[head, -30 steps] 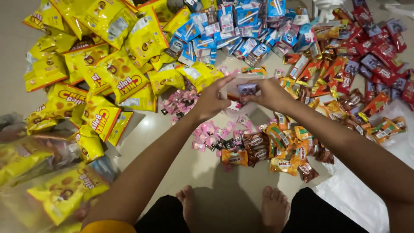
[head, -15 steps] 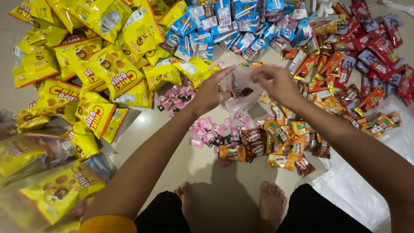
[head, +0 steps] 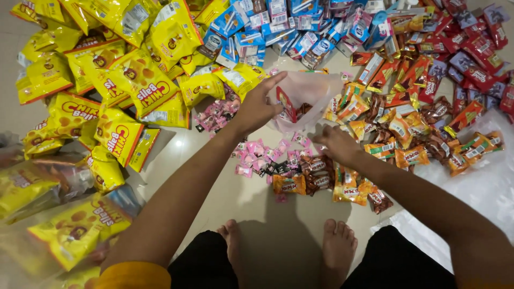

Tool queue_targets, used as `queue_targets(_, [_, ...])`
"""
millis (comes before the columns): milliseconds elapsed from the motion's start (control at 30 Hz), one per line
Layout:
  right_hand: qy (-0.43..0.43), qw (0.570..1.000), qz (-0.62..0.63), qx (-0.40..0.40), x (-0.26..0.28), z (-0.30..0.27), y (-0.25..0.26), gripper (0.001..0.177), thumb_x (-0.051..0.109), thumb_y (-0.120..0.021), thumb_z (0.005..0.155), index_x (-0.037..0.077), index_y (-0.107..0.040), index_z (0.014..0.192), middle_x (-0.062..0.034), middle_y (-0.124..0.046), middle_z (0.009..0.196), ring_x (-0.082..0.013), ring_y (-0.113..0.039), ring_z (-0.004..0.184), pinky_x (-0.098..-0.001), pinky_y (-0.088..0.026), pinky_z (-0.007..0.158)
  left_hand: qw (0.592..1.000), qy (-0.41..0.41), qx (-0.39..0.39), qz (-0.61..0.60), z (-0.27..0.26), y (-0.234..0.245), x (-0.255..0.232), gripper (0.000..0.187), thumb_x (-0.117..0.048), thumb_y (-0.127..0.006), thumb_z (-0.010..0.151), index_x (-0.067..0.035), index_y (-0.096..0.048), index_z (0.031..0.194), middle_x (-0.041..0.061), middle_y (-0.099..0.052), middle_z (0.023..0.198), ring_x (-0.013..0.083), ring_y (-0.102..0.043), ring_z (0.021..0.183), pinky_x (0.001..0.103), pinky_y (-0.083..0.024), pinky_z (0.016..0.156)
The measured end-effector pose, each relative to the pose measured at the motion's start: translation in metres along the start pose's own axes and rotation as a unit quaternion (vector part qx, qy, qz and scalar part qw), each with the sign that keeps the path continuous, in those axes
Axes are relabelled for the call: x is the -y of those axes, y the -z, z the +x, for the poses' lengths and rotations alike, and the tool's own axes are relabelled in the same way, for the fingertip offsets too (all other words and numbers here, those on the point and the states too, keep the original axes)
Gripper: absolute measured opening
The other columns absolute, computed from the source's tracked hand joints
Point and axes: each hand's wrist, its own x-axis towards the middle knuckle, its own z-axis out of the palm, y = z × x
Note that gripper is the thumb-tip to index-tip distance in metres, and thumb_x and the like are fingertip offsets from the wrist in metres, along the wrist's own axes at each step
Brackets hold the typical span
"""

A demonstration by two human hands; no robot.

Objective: Sorting and packing various snack packets into plastic bags while sitting on the floor.

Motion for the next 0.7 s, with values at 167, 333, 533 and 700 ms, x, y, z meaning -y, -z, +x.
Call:
queue_targets(167, [0.107,0.985,-0.13,-0.036,-0.038,0.008,-0.056,0.043,0.018,-0.085,0.072,0.023,-0.069,0.112,-0.0137,-0.065,0.109,-0.0381,-0.068,0.102,-0.0463,-0.059,0.086,1.0,0.008,0.005,0.001,-0.005,-0.001,-0.011,0.078,-0.001,-0.064,0.081,-0.02,-0.048,0.155,0.025,-0.043,0.157,0.0342,-0.072,0.105,0.033,-0.06,0.09])
queue_targets(333, [-0.059,0.991,0.114,0.024,-0.03,0.007,-0.02,0.032,0.03,-0.081,0.082,0.018,-0.069,0.109,-0.0117,-0.066,0.113,-0.0399,-0.07,0.102,-0.048,-0.06,0.087,1.0,0.011,0.008,0.007,-0.009,-0.001,-0.019,0.077,-0.002,-0.065,0.082,-0.018,-0.047,0.156,0.028,-0.041,0.157,0.0415,-0.064,0.124,0.039,-0.055,0.101])
queue_targets(533, [0.007,0.888,0.454,0.074,0.109,-0.04,0.2,0.021,0.012,-0.075,0.089,0.007,-0.078,0.109,-0.0145,-0.074,0.098,-0.0285,-0.071,0.085,-0.0354,-0.061,0.067,0.999,-0.009,0.018,0.028,-0.009,0.002,-0.018,0.075,0.0,-0.066,0.086,-0.017,-0.046,0.156,0.025,-0.041,0.159,0.0469,-0.049,0.14,0.041,-0.048,0.111])
queue_targets(700, [-0.01,0.884,0.45,-0.125,0.079,-0.018,0.225,0.037,-0.004,-0.077,0.084,-0.001,-0.071,0.12,-0.0147,-0.072,0.097,-0.0237,-0.073,0.091,-0.0392,-0.058,0.085,0.998,-0.012,0.026,0.048,-0.005,-0.001,-0.012,0.076,-0.004,-0.066,0.087,-0.018,-0.044,0.158,0.023,-0.038,0.161,0.0435,-0.043,0.145,0.045,-0.044,0.115])
